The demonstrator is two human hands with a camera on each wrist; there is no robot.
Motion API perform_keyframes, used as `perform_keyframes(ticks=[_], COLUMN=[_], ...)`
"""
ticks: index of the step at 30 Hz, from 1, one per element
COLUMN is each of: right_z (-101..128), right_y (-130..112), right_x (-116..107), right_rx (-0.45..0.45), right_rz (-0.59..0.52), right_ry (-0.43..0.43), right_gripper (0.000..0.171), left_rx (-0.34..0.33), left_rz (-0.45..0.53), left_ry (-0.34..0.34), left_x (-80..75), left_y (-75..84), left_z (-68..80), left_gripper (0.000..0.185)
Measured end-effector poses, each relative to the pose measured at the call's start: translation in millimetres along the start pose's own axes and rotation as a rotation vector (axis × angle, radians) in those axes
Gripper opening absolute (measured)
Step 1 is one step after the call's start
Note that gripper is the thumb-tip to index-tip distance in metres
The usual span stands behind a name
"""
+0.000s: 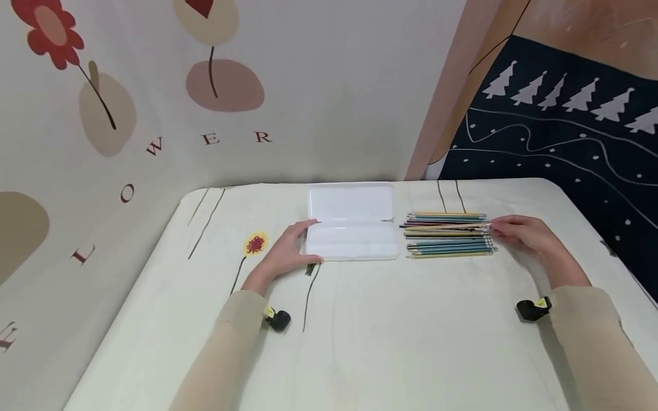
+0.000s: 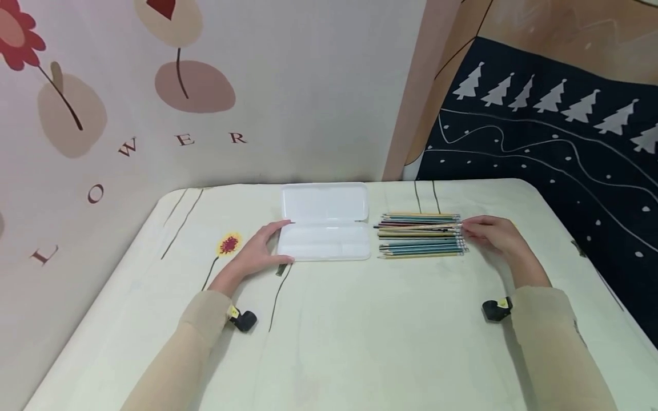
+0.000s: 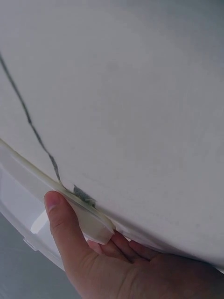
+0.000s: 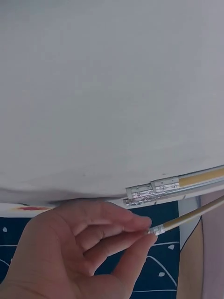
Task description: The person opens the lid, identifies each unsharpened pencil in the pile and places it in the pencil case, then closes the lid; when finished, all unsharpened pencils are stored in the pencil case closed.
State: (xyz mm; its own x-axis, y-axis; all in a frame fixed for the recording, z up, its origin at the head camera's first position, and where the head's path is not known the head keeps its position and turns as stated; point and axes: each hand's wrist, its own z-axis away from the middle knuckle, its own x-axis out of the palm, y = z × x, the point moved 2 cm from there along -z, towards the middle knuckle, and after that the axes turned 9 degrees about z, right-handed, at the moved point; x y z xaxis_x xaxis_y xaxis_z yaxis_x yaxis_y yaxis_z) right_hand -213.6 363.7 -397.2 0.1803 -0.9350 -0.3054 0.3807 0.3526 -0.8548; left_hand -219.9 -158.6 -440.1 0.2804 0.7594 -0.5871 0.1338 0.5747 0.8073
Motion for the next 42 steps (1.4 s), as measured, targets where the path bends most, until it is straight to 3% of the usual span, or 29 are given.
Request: perform_keyframes(ticks=[4, 12, 25, 33, 42], right_z=[4, 6, 9, 4, -9], right_y=[1, -5, -31, -49, -53], right_x=[0, 2, 28, 60, 94], right_rx=[-0.004, -0.072, -0.148, -0.124, -0.118], right_rz=[-0.312, -0.479, -0.508, -0.419, -0.346], right_ry=[-0.05, -0.014, -0.043, -0.062, -0.081], right_gripper=[0.018, 0.014, 0.016, 0.01, 0.009], left_rx=[-0.001, -0.001, 0.006, 0.013, 0.011], left_rz=[-0.001, -0.004, 0.006, 0.006, 0.0], left_ry=[-0.007, -0.005, -0.003, 0.003, 0.006], left_x=[0.6, 0.5, -1.7, -0.5, -1.2], left_y=[-0.1, -1.1, 0.8, 0.4, -2.4], left_z=[0.9, 0.3, 1.1, 0.0, -0.3], left_gripper=[0.097, 0.097, 0.097, 0.096, 0.097])
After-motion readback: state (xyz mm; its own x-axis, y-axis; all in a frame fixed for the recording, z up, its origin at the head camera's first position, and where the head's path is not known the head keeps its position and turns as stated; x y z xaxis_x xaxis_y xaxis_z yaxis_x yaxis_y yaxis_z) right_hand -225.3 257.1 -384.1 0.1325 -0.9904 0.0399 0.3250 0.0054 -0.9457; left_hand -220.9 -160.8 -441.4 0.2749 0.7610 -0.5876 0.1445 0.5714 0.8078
